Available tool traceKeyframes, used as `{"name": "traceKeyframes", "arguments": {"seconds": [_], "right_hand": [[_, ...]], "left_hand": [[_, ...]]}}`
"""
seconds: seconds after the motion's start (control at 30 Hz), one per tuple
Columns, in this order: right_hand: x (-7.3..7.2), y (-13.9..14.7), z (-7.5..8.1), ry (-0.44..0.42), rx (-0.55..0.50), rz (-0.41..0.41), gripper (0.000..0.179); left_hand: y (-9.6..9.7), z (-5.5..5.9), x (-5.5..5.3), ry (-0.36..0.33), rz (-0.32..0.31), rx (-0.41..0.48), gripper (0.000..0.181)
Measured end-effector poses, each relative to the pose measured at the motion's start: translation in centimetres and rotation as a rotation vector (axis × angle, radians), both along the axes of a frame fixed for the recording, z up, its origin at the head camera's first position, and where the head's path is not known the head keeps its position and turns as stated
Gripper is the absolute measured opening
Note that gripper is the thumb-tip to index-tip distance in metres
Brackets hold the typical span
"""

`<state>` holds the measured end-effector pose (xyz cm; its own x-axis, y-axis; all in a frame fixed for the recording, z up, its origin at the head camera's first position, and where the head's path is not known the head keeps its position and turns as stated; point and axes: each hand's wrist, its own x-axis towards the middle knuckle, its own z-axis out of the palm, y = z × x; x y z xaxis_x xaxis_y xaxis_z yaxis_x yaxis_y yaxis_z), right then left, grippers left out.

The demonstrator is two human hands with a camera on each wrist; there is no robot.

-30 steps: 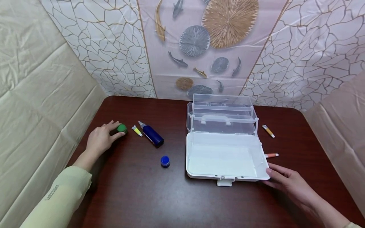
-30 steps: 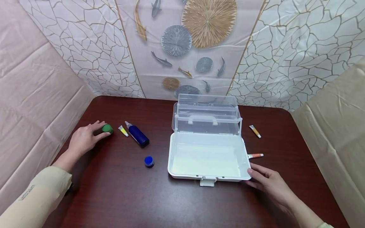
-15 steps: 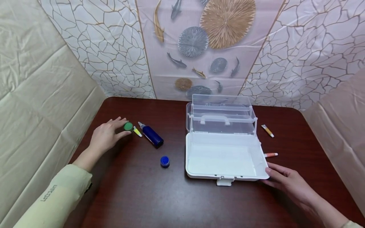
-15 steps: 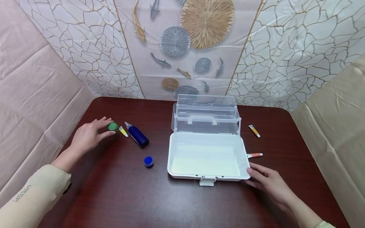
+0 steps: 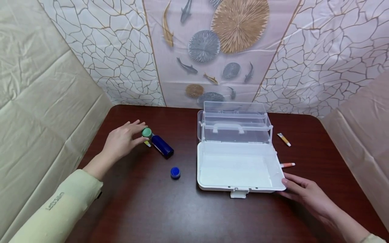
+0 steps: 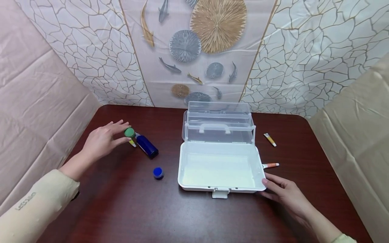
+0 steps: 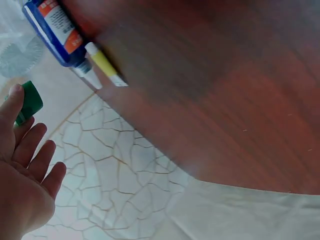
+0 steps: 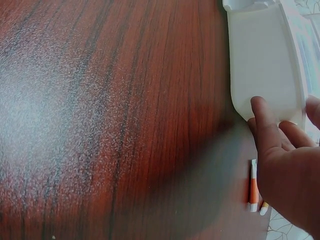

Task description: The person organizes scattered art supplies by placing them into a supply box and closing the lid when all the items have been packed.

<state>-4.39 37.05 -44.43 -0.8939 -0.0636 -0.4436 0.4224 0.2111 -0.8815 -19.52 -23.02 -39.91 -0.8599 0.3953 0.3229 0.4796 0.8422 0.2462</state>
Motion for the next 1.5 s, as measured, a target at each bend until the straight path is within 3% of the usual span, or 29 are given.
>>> {"name": "traceKeyframes", "arguments": {"seconds": [0.3, 0.97, 1.23, 1.5], "right_hand": [[0.0, 0.1, 0.0, -0.011, 0.001, -0.001, 0.072], [0.2, 0.2, 0.0, 0.007, -0.016, 0.005, 0.071], [0.2, 0.2, -0.1, 0.031, -0.074, -0.016, 0.070], [0.1, 0.1, 0.0, 0.013, -0.044, -0.002, 0.072]], "left_hand": [[2.3, 1.9, -0.5, -0.028, -0.053, -0.034, 0.045], [9.7, 6.2, -1.9, -0.077, -0.187, -0.072, 0.058], [12.3, 7.2, -2.4, -0.058, -0.262, -0.078, 0.048], [14.8, 8.0, -2.9, -0.064, -0.304, -0.119, 0.049]]}}
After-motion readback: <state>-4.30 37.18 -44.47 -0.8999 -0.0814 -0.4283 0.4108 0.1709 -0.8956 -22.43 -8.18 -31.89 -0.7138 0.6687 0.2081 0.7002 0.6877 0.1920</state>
